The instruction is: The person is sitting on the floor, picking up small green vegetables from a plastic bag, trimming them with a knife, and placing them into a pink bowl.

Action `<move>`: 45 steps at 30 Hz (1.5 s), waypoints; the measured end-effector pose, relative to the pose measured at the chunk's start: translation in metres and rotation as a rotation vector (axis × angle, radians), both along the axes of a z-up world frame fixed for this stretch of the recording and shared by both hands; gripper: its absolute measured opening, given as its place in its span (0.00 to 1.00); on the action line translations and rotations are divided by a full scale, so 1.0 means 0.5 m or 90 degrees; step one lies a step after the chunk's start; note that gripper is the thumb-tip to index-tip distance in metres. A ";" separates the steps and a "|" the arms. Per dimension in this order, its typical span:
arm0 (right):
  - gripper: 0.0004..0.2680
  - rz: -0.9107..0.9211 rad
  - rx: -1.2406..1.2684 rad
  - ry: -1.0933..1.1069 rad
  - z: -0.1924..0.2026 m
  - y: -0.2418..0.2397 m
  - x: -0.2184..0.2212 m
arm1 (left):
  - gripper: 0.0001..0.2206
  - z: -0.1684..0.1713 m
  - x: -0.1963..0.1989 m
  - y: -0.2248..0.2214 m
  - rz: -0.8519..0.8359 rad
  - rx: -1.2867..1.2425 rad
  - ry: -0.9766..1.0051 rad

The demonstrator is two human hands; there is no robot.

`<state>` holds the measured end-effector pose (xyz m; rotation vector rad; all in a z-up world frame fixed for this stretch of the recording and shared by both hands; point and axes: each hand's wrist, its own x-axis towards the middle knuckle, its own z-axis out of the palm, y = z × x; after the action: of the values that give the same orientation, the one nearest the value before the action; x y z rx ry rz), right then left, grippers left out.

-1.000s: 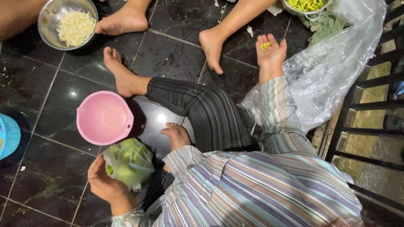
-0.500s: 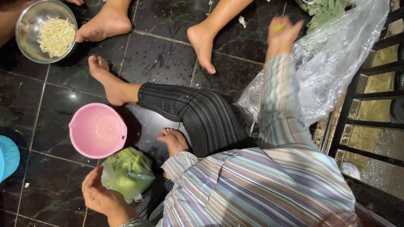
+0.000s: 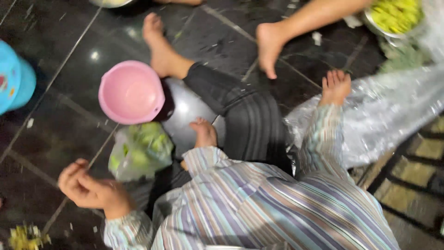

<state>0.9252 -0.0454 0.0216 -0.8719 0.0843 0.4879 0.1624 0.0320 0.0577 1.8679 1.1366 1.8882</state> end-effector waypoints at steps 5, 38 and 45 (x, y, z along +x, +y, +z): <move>0.14 0.162 -0.116 -0.029 -0.136 0.049 -0.223 | 0.06 -0.002 -0.116 -0.042 0.238 0.010 0.047; 0.18 0.805 -0.581 -1.123 -0.367 0.249 -0.928 | 0.04 -0.429 -0.263 -0.068 0.371 -0.266 -0.012; 0.24 0.827 -0.800 -1.187 -0.263 0.181 -0.957 | 0.10 -0.346 -0.240 -0.128 0.297 -0.295 -0.262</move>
<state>0.4469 0.0448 -0.1100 -2.2693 -2.2236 0.5739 0.0426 -0.0322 -0.1153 0.9735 1.7636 1.8790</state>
